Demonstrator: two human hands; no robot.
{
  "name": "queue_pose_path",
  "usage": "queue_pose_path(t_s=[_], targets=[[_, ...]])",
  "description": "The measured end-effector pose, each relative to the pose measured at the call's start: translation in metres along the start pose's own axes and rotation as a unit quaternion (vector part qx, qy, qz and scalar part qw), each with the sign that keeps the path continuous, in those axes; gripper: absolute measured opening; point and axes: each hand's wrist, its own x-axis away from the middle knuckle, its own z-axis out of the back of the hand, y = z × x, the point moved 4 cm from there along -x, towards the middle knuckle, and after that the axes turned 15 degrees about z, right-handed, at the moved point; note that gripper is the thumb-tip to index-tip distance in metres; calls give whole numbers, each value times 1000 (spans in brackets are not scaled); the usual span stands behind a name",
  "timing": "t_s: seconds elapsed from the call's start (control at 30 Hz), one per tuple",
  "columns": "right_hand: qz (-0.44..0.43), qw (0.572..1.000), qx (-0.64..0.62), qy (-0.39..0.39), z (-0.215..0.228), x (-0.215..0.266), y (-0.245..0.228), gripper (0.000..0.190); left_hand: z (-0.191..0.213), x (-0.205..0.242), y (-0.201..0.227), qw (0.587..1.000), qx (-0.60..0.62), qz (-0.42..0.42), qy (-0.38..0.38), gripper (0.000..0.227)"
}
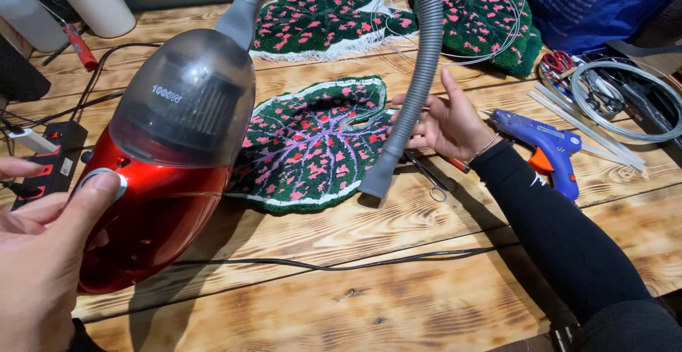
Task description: The person is cleaning a leaf-shaped rug using a small handheld vacuum and then trimming it with scissors.
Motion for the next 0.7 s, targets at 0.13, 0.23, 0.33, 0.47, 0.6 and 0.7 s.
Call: queue_pose_path(t_s=[0.13,0.23,0.33,0.47,0.6,0.7], targets=[[43,991,120,50,104,-23,22,58,13,-17,-40,996,0,84,-1,30],[129,850,510,16,122,-23,17,43,19,-23,-54,996,-7,92,6,38],[144,733,661,-66,103,-10,17,54,16,-19,-47,992,4,127,1,39],[27,669,741,-53,86,9,22,55,14,-14,-34,997,9,75,-2,32],[0,626,779,-21,109,34,23,65,23,-22,-54,998,-23,51,-3,45],[-142,587,796,-39,108,56,8,68,25,-26,-59,998,9,63,-20,46]])
